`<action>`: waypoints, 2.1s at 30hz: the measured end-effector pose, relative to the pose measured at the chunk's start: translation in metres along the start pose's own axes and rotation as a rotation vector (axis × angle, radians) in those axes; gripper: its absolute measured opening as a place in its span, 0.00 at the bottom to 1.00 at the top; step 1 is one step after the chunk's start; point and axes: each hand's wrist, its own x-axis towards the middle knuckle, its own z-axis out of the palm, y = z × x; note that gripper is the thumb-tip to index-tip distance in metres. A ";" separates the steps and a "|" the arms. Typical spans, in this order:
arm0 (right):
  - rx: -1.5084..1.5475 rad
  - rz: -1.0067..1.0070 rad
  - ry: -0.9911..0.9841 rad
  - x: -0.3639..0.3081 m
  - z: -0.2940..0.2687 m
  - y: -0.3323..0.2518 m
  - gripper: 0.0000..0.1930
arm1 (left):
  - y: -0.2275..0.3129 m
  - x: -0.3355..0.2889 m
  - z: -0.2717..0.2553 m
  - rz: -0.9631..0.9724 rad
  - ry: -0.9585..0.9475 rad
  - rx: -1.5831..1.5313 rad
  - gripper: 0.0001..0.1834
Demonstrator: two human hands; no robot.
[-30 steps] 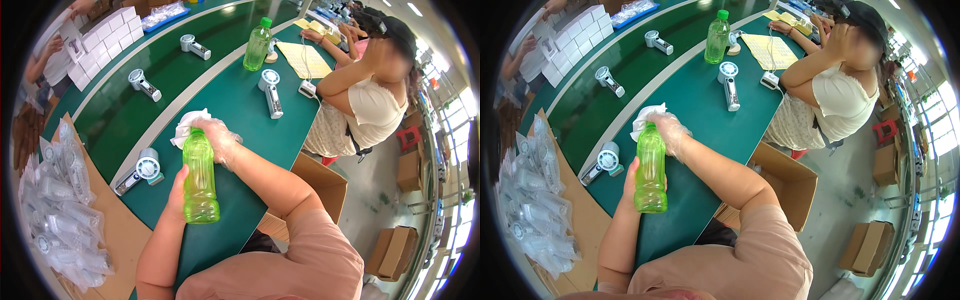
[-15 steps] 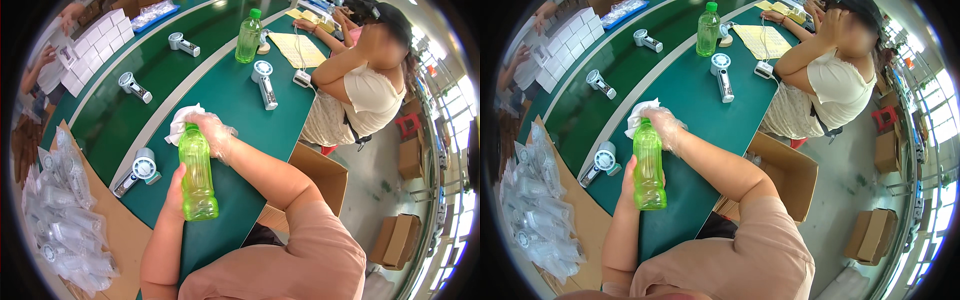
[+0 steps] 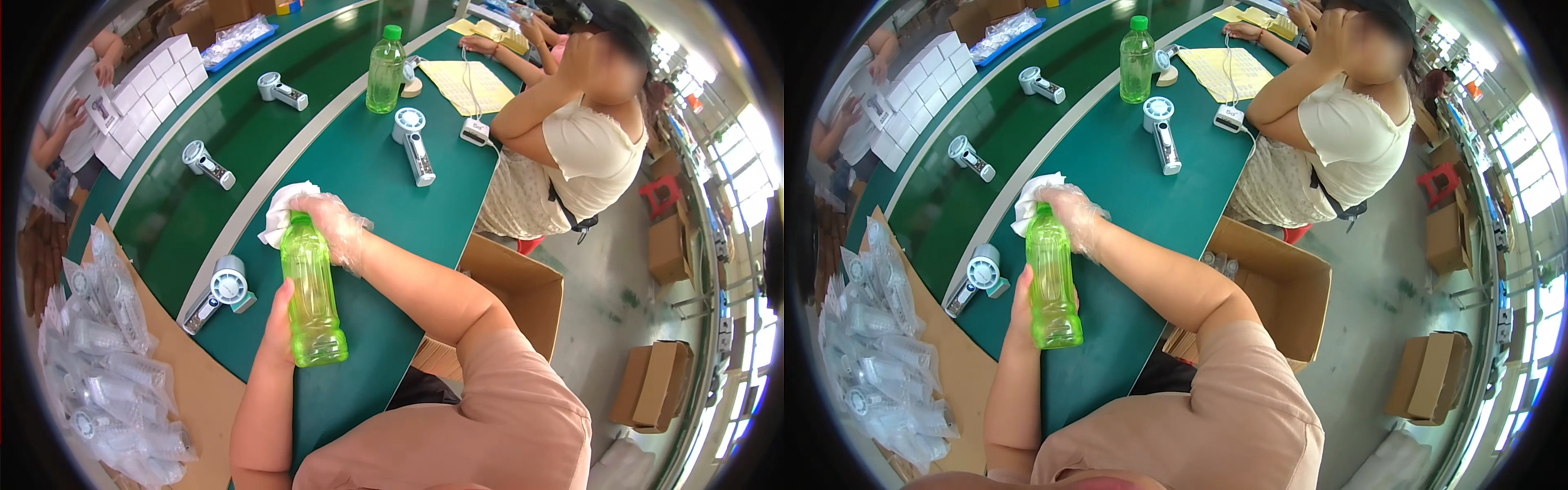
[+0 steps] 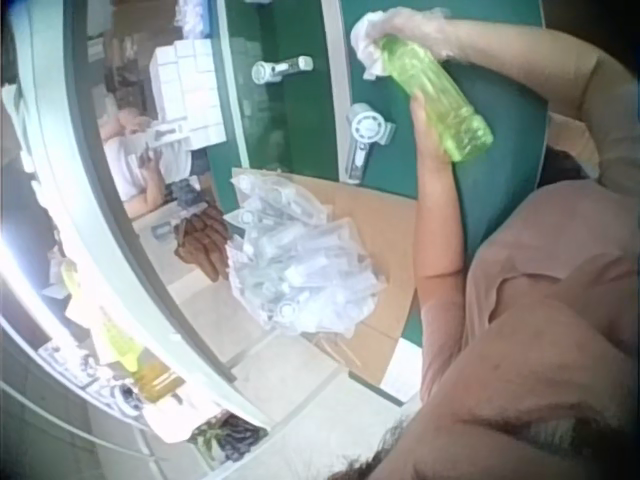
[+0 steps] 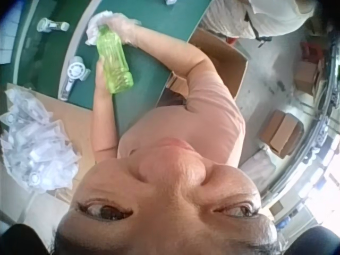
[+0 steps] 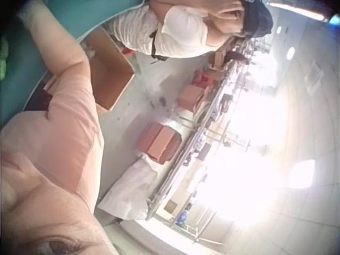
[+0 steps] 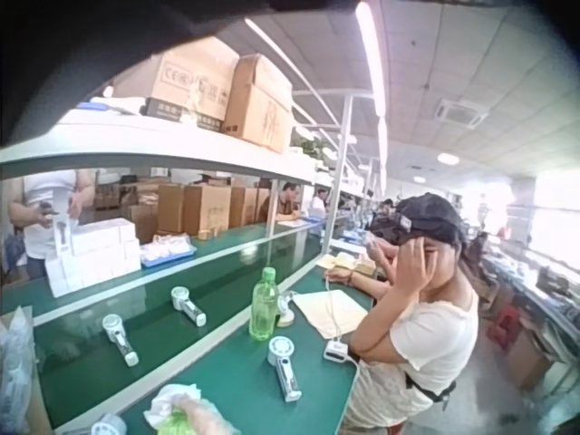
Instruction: The person unwraps small electronic devices from bubble wrap and wipes them with a white cloth and green liquid. They place the cleaned units on the green table and repeat the process for multiple devices.
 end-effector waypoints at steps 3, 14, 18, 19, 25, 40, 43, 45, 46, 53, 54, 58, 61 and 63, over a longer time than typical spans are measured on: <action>0.016 -0.028 -0.042 -0.002 0.001 0.000 0.11 | 0.000 0.000 -0.002 -0.036 0.027 -0.035 0.30; -0.063 -0.103 -0.100 -0.007 0.001 -0.009 0.10 | -0.003 -0.001 -0.002 -0.052 0.051 0.002 0.35; -0.039 -0.082 -0.005 -0.010 0.008 -0.008 0.10 | -0.004 -0.002 -0.004 -0.049 0.031 0.048 0.37; -0.050 -0.082 -0.002 -0.012 0.010 -0.010 0.10 | -0.003 -0.004 -0.005 -0.040 0.026 0.060 0.37; -0.089 -0.136 -0.008 -0.017 0.011 -0.014 0.10 | 0.003 -0.004 0.000 -0.076 -0.090 0.059 0.36; -0.398 -0.354 0.161 -0.012 0.007 -0.023 0.10 | 0.000 0.001 -0.006 -0.175 -0.194 0.022 0.29; -0.453 -0.307 0.227 -0.014 0.004 -0.023 0.11 | 0.003 -0.002 -0.003 -0.146 -0.157 0.077 0.32; -0.527 -0.248 0.293 -0.009 0.001 -0.026 0.12 | 0.005 -0.006 -0.006 -0.150 -0.163 0.073 0.29; -0.586 -0.206 0.295 -0.005 0.006 -0.023 0.12 | 0.006 -0.011 -0.011 -0.121 -0.148 0.057 0.28; -0.117 -0.322 -0.176 0.044 -0.068 -0.023 0.19 | 0.029 -0.076 0.009 0.194 -0.161 0.102 0.31; -0.133 -0.288 -0.100 0.035 -0.055 -0.019 0.20 | 0.035 -0.102 0.001 0.315 -0.140 0.170 0.33; -0.200 -0.191 -0.009 0.048 -0.059 -0.022 0.20 | 0.045 -0.220 -0.023 0.725 0.282 0.541 0.40; -0.223 -0.163 -0.039 0.035 -0.045 -0.021 0.20 | 0.039 -0.302 -0.055 0.941 0.729 0.604 0.36; -0.206 -0.198 -0.105 0.026 -0.052 -0.021 0.20 | 0.045 -0.343 -0.071 1.149 1.314 0.570 0.29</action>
